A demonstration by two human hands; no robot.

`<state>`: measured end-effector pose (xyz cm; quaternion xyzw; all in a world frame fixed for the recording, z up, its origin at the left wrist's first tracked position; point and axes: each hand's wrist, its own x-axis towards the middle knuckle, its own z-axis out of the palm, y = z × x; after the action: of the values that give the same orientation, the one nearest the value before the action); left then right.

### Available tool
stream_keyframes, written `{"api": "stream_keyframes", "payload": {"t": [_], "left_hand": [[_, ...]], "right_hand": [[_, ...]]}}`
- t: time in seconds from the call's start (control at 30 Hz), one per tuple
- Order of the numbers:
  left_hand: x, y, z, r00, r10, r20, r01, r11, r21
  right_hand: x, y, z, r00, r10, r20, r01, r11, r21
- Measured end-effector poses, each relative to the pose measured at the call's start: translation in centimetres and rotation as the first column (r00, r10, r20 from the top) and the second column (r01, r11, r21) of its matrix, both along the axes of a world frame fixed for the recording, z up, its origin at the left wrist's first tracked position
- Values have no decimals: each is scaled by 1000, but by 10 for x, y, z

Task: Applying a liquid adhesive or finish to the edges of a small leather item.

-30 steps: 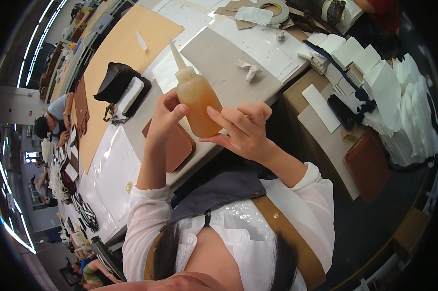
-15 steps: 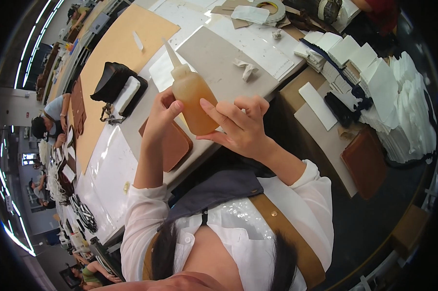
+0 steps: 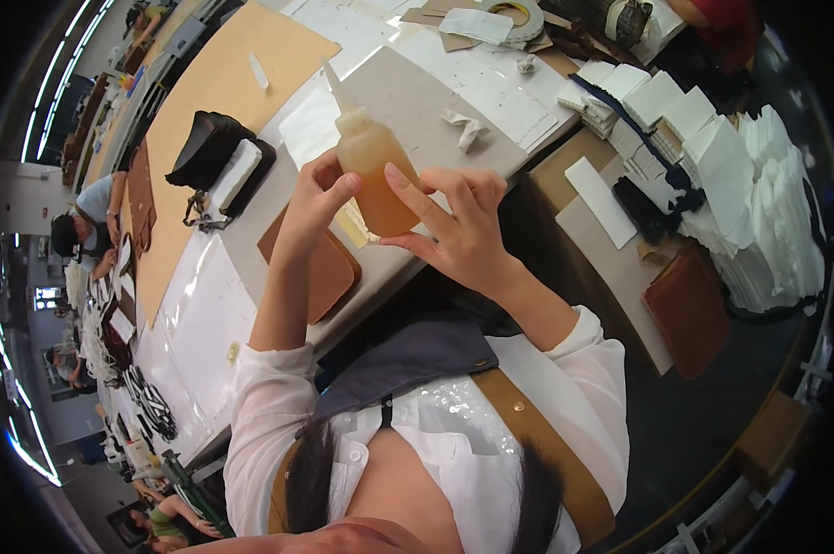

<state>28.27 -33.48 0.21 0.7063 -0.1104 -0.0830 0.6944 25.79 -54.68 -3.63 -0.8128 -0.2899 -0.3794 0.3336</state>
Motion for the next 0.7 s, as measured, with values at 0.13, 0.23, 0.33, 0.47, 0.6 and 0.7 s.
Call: {"api": "stream_keyframes", "payload": {"t": [0.13,0.23,0.33,0.47,0.6,0.7], "left_hand": [[4,3,-6,999,12,-48,-8,997,75],[7,11,-20,997,17,-82,-7,993,121],[6,9,-19,996,13,-89,-2,992,124],[1,3,-11,997,5,-73,-2,999,49],[0,4,-8,997,10,-75,-7,1000,30],[1,5,-6,998,-2,-61,3,1000,18]], "right_hand": [[1,-1,-3,997,-14,81,20,997,-78],[1,-2,-6,992,-33,118,42,997,-68],[-1,-1,-13,986,-41,161,47,998,-37],[-1,2,-20,983,-22,183,22,1000,6],[-1,10,-13,997,38,65,-48,986,159],[-2,6,-1,999,30,14,-31,994,103]]}}
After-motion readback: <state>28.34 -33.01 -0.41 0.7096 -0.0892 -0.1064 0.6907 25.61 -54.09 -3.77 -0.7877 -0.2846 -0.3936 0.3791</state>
